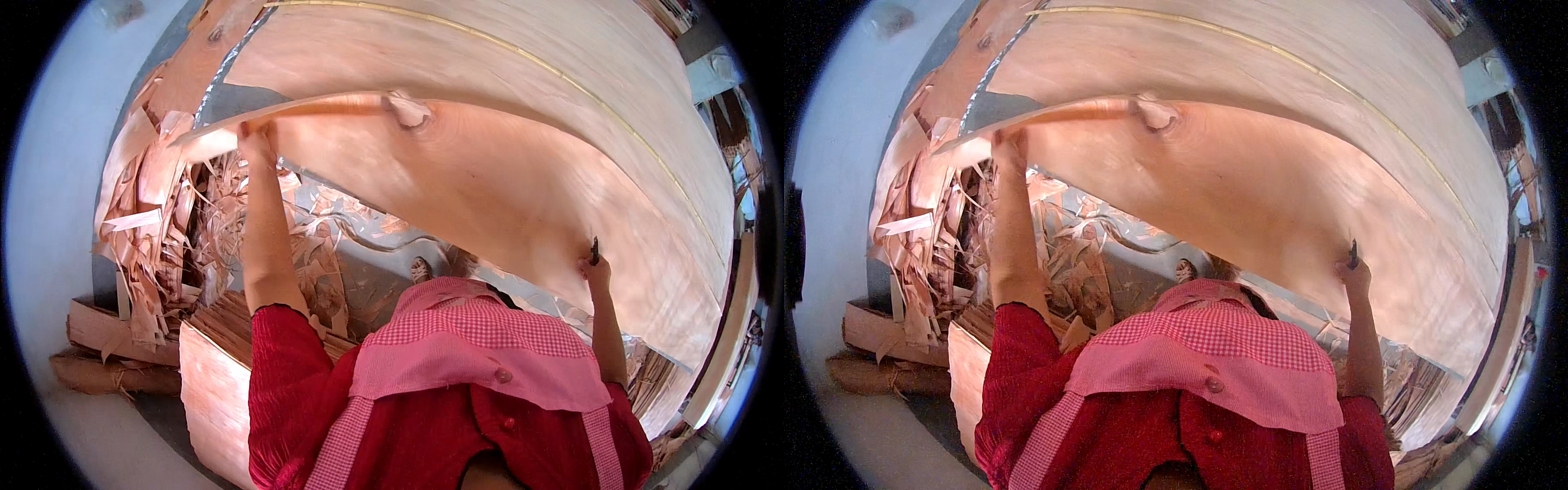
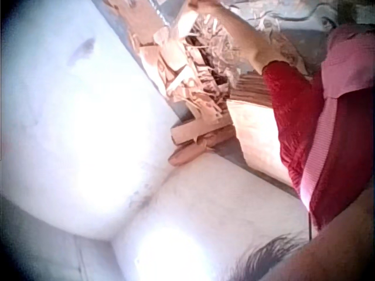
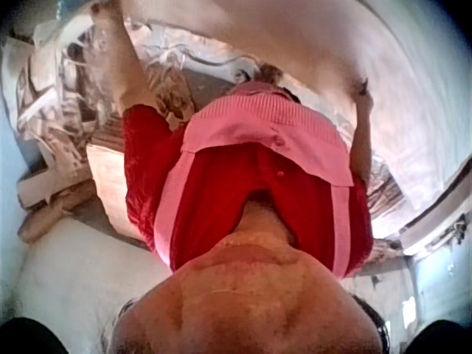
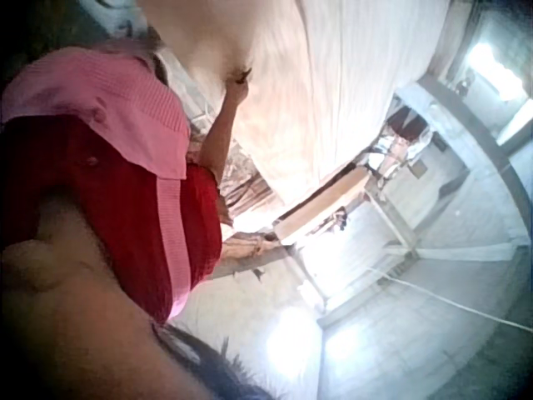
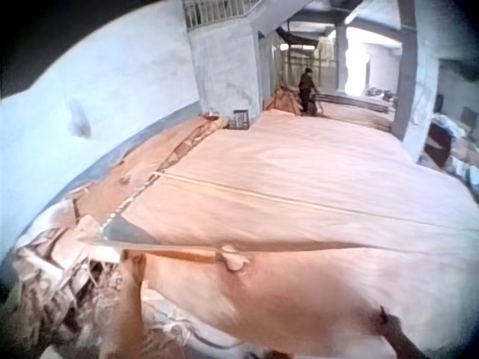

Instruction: The person trims wood veneer sheets using a knife, removing thin strips and knots, and stacks them on a table.

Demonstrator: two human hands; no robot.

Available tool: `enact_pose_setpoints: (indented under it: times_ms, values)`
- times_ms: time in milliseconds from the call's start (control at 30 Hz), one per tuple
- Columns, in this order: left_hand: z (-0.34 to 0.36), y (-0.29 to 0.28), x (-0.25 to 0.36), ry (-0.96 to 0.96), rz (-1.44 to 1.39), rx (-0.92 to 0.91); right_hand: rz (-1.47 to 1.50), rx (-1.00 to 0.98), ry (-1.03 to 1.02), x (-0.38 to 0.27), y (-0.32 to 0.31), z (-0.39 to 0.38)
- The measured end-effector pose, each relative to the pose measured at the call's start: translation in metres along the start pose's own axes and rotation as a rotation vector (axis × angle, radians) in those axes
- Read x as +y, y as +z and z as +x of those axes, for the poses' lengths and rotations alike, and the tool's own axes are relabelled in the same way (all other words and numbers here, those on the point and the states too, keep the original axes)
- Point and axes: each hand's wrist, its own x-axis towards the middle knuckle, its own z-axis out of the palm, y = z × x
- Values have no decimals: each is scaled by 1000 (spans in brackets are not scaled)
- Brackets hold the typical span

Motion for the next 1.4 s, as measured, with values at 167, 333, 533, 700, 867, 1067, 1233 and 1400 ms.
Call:
enact_pose_setpoints:
  times_ms: [167, 333, 533, 700, 867, 1067, 1233, 1400]
  values:
    - [-22, 112, 49, 333, 161, -357, -71, 20, 87, 6, -16, -10]
    - [24, 29, 38, 176, 194, -198, -99, 6, 136, 1, -5, -3]
    - [50, -65, -35, 42, 913, -65, -22, 82, 191, 2, -6, -5]
    - [72, -121, -52, 31, 603, 73, -139, 220, 238, 2, 8, -3]
    - [62, -87, -21, -95, 259, 260, -548, 651, 133, -15, 27, -48]
    - [85, -96, -15, -77, 336, 75, 109, 805, 345, 5, 110, -83]
    - [110, -109, -12, -140, 253, 103, 793, 680, 521, -42, 159, -68]
    - [127, -123, -18, -137, 432, 92, 792, 716, 692, -71, 168, -55]
